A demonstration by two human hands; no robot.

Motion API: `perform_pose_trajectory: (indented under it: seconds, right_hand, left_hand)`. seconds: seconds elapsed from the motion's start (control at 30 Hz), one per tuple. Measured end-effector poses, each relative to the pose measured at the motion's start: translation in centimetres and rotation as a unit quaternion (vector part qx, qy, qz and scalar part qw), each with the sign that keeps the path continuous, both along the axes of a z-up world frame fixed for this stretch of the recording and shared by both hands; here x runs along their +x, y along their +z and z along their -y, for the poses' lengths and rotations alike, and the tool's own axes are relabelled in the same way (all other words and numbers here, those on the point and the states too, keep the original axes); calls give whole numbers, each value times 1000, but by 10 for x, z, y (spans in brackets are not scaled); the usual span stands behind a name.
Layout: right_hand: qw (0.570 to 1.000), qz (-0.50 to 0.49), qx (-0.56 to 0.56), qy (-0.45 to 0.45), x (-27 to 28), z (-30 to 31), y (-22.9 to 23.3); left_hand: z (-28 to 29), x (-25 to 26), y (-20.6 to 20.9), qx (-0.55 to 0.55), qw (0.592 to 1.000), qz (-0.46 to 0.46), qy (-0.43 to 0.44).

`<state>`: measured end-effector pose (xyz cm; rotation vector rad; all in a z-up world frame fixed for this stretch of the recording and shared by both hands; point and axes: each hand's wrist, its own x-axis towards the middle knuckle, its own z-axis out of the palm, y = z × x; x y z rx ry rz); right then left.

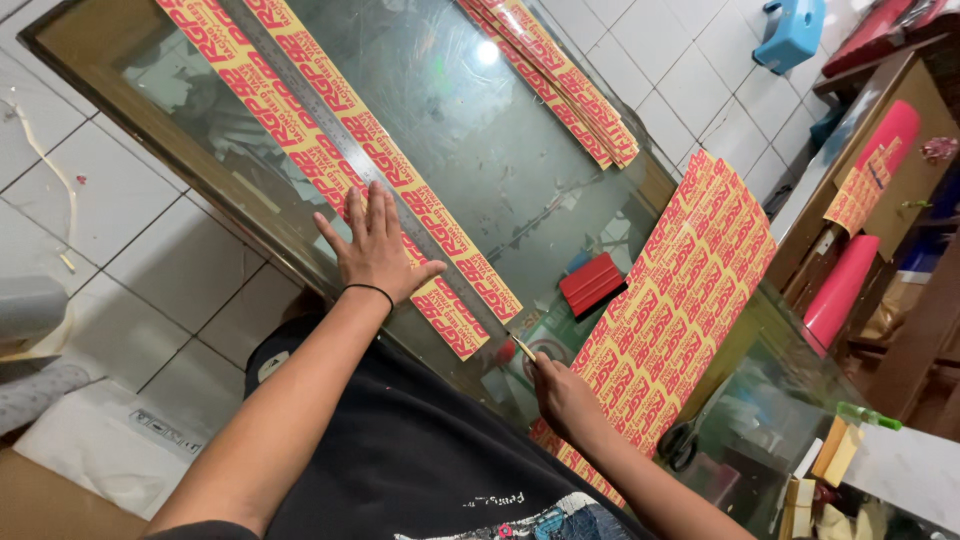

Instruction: The person cuts long strips of red and yellow patterned stickers on a glass table using a utility knife. They align the strips, slice them into smaller pieces, and then use a red squeegee to smooth the cut stickers onto the glass surface.

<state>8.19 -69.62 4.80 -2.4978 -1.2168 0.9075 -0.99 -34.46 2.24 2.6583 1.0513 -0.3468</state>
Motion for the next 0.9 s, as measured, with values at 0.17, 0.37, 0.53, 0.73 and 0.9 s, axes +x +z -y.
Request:
perform_pose_trajectory:
  seconds: [0.17,0.37,0.53,0.73,0.9]
  right_hand:
    - [999,44,-26,-5,-1,-15,31]
    - [988,82,33,-125,14,-97,9]
    - [977,88,64,-182,14,-205,-15]
    - [976,63,-12,-208,34,-227,-39]
    - [982,11,-25,-185,51,-230,-12]
  left_hand:
    - [-1,-5,-7,1,1000,31,-4]
    - [-8,-22,-13,46,989,137,-34]
    - [-13,-29,-32,87,977,184,-55]
    - [-20,-28,-37,72,980,169,-70]
    - [-36,-26,-31,84,973,178,-120]
